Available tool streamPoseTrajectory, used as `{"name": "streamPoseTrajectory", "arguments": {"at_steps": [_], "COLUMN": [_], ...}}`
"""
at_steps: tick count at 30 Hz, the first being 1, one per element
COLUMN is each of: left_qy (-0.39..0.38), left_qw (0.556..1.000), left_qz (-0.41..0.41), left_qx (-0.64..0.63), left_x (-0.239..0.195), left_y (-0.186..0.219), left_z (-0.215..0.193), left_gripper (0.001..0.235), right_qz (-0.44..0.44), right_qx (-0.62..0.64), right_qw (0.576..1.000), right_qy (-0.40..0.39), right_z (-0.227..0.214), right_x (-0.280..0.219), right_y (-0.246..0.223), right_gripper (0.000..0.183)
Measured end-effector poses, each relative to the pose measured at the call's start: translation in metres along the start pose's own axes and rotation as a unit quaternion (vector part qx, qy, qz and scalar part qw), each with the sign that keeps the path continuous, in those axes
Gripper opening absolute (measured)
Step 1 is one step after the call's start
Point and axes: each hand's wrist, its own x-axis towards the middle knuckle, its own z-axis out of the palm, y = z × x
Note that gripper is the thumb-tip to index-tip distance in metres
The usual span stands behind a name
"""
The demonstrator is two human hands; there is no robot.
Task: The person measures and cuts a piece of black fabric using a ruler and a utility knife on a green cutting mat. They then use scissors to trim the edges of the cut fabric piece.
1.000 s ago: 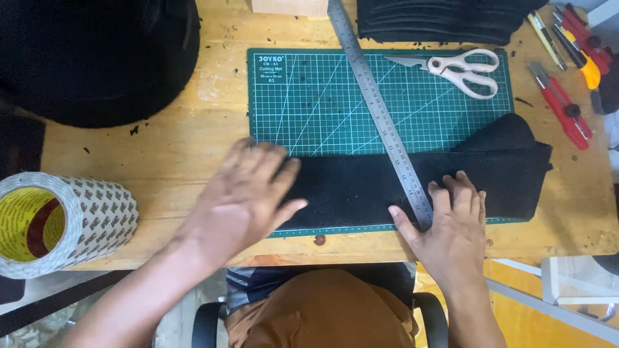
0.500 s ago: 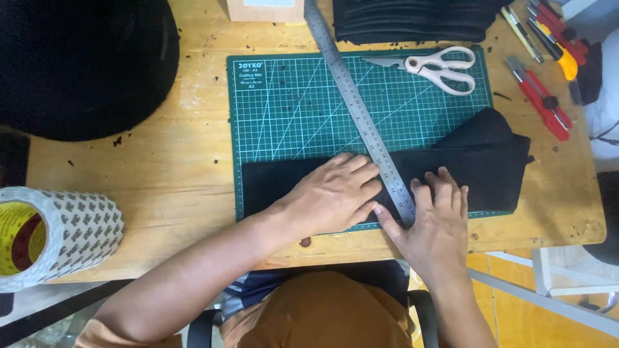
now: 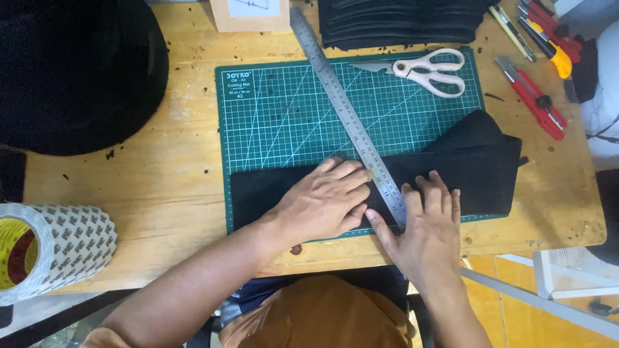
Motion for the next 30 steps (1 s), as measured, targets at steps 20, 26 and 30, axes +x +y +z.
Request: {"name": "streamPoseTrajectory", "arguments": {"at_steps": [20,26,30], "left_qy": [-0.01,0.012,0.021], "left_qw": [1.0,1.0,1.0], "left_qz": [0.001,0.01,0.016], "left_qx": [0.02,0.006,-0.004], "left_x": [0.004,0.004,0.004], "left_y": [0.002,0.002,0.002], "left_z": [-0.005,-0.007,-0.008], "left_gripper": [0.025,0.02,0.019], "right_qz": [-0.019,0.031,0.068], "right_qx": [-0.003,0.003,0.024], "right_qw": [0.996,0.997,0.997], "right_qy": [0.085,0.069,0.034], "right_z": [-0.019,-0.019,-0.016], "right_x": [-0.027,-0.059,-0.085], "right_y": [0.001,0.01,0.022], "right_gripper": [0.031,0.034,0.039]}}
